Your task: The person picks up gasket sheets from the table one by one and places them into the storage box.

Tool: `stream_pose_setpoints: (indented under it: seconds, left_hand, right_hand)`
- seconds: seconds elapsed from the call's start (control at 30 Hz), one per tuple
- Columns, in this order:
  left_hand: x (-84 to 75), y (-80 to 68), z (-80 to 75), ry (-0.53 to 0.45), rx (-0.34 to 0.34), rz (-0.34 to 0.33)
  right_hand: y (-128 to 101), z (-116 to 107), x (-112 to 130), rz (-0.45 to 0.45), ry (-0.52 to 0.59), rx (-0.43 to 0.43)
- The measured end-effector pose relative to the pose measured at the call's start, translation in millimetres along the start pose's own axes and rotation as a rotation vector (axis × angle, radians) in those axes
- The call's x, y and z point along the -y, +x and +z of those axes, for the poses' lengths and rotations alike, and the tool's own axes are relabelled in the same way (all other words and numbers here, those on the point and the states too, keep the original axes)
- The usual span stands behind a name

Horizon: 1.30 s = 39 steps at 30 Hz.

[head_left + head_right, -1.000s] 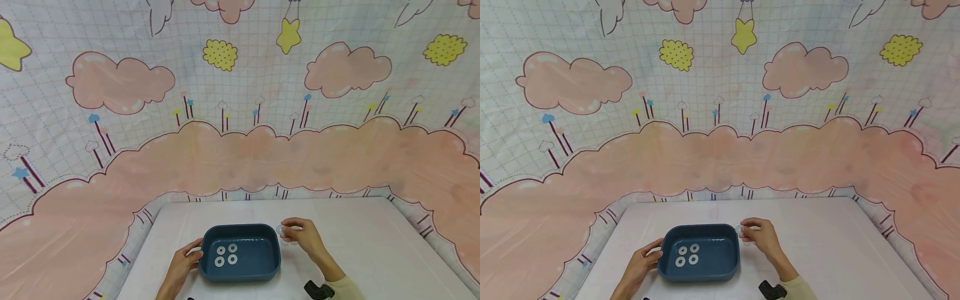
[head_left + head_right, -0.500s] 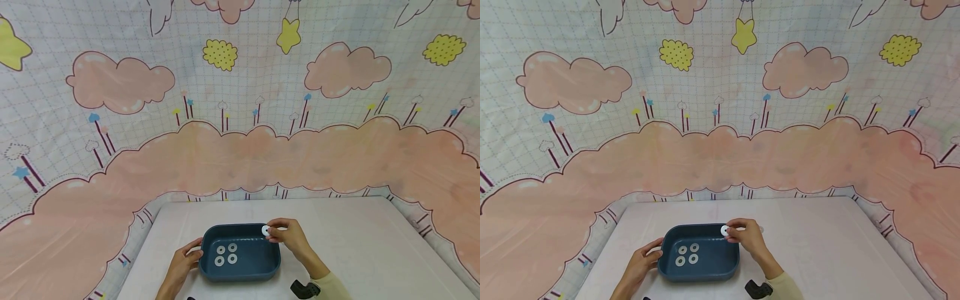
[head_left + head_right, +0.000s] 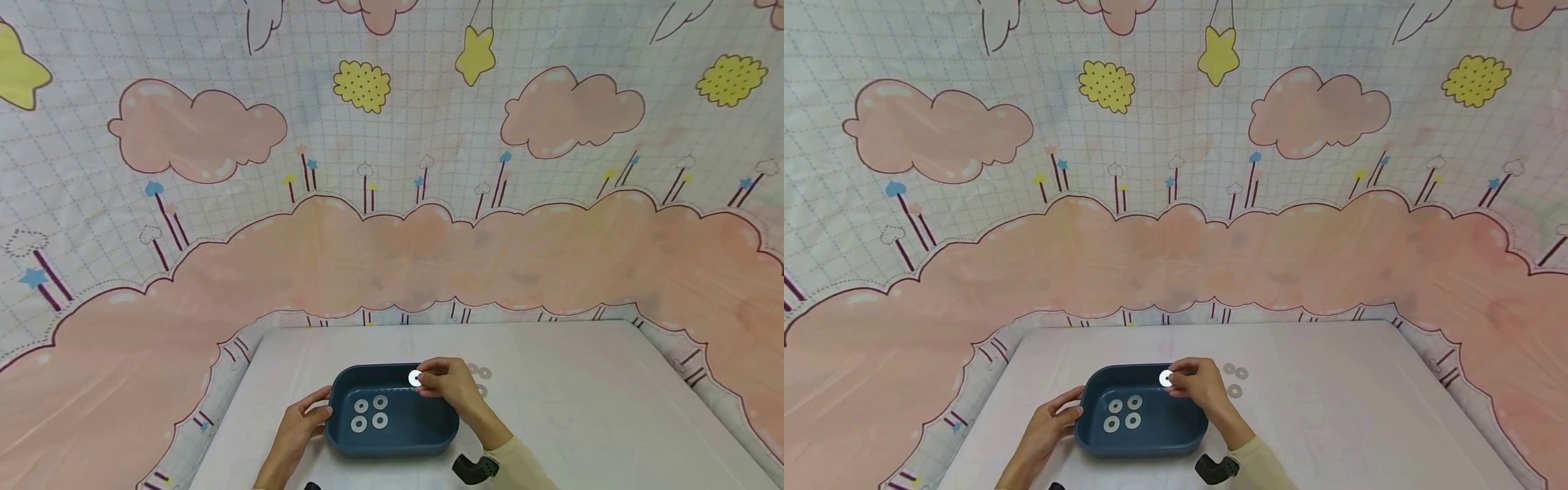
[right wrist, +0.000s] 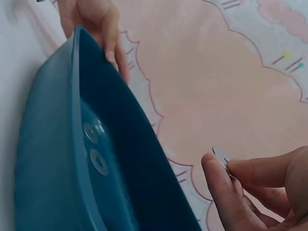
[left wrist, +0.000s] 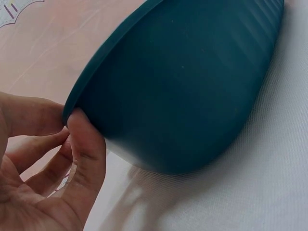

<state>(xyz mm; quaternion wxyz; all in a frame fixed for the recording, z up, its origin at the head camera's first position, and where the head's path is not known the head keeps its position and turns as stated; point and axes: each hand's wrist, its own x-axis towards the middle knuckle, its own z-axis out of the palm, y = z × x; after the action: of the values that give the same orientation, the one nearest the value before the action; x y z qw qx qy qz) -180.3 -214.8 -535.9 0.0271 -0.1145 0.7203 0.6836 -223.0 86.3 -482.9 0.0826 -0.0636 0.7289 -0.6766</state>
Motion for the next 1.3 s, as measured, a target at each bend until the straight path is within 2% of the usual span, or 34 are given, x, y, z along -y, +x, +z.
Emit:
stream_pose_setpoints:
  seconds: [0.47, 0.7, 1.3]
  left_hand:
    - [-1.9, -1.6, 1.0, 0.009, -0.006, 0.002]
    - [-2.2, -2.0, 1.4, 0.015, -0.007, 0.006]
    - [-0.4, -0.3, 0.3, 0.019, -0.007, -0.001]
  right_hand:
    - [11.6, 22.6, -14.1, 0.076, 0.004, 0.051]
    - [17.9, 29.3, -23.0, 0.123, 0.011, 0.045]
    - [29.1, 39.8, -37.3, 0.174, -0.079, 0.012]
